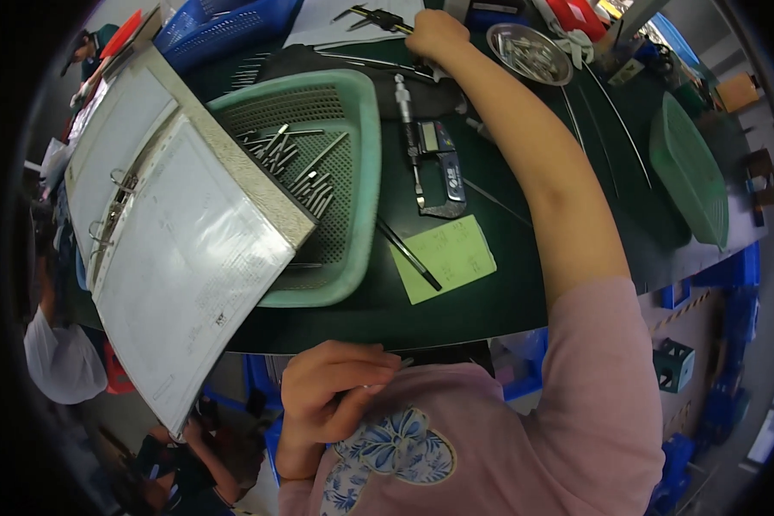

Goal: The person uses a digital caliper to measure the dimensions of small metal pins and records the findings on a notepad while referring to technical drawings.

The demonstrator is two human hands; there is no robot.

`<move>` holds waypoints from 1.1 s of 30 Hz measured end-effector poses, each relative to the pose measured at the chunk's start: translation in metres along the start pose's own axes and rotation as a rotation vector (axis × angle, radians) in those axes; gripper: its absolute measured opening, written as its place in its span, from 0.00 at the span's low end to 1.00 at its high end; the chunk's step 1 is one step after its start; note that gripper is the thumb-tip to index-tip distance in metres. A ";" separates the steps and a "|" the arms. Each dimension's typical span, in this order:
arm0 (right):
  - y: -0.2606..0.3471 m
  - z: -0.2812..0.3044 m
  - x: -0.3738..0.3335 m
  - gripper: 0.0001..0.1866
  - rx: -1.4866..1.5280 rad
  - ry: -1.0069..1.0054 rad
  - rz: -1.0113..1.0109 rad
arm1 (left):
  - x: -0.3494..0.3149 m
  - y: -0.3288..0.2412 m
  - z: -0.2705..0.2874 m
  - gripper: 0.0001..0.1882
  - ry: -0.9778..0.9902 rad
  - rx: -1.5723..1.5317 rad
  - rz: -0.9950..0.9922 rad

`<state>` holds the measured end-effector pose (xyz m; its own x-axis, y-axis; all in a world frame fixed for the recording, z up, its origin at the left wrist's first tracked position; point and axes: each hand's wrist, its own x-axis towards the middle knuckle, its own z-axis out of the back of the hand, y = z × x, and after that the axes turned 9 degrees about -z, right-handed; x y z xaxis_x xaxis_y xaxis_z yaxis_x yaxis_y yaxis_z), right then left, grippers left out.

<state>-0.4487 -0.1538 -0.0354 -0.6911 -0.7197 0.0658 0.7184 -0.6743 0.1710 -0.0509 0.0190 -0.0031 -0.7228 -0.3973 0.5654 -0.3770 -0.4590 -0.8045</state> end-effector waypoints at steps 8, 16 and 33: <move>-0.024 0.045 -0.172 0.08 0.009 -0.139 1.204 | 0.007 0.012 -0.015 0.11 0.065 -0.093 0.004; -0.018 0.028 -0.217 0.05 0.108 -0.266 1.657 | 0.001 0.023 -0.030 0.09 0.068 -0.118 -0.011; -0.034 0.027 -0.285 0.13 0.995 0.638 0.230 | 0.004 0.056 -0.044 0.09 0.050 -0.223 0.085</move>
<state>-0.2789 0.0787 -0.0330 -0.1899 -0.9480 -0.2555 0.2501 -0.2984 0.9211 -0.1003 0.0265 -0.0538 -0.7831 -0.3843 0.4889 -0.4281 -0.2370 -0.8721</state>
